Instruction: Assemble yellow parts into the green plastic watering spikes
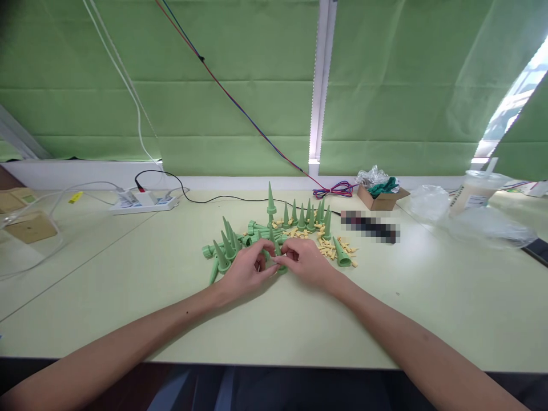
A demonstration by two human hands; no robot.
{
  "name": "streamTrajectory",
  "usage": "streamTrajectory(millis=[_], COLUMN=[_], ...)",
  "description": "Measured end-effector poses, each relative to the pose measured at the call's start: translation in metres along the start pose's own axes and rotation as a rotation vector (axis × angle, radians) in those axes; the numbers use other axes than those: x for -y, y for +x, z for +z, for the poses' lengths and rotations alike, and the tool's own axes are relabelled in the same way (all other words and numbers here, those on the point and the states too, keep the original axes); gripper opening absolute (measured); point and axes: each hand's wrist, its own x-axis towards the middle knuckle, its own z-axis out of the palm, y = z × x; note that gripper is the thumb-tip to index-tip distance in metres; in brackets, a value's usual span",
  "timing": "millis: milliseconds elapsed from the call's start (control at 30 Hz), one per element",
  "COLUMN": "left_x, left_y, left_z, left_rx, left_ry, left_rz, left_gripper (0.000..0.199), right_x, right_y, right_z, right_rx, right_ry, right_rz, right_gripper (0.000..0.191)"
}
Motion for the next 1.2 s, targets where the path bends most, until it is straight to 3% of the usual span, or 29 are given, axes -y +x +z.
streamTrajectory(millis=[200,333,533,667,800,1033,1200], left_x=[-0.003,0.0,0.001,0.001,0.003,0.001,0.002], left_y=[0.0,-0.001,-0.001,0.0,0.001,0.003,0.003], left_z=[0.001,0.002,0.002,0.002,0.003,0.001,0.003], left_rx=[0.109,0.133,0.135,0.108,0.071,0.033,0.031], left_ry=[-0.081,-0.028,-0.012,0.021,0.058,0.092,0.063], left_rz=[-0.032,-0.015,0.016,0.035,0.068,0.104,0.055], left_gripper=[0.027,0.025,0.017,0.01,0.016,0.023,0.022], right_x=[-0.003,-0.008,-0.024,-0.032,-0.036,-0.039,-0.041], right_y=[0.001,0.003,0.007,0.008,0.007,0.005,0.007], right_z=[-0.003,-0.013,-0.02,-0.022,-0.022,-0.02,-0.019], right_rx=[0.077,-0.036,-0.128,-0.08,0.01,0.075,0.127], right_ry=[-0.09,-0.197,-0.312,-0.426,-0.513,-0.517,-0.53], right_rz=[-0.103,-0.09,0.019,0.077,0.105,0.143,0.234], right_gripper=[0.029,0.038,0.021,0.017,0.017,0.016,0.017])
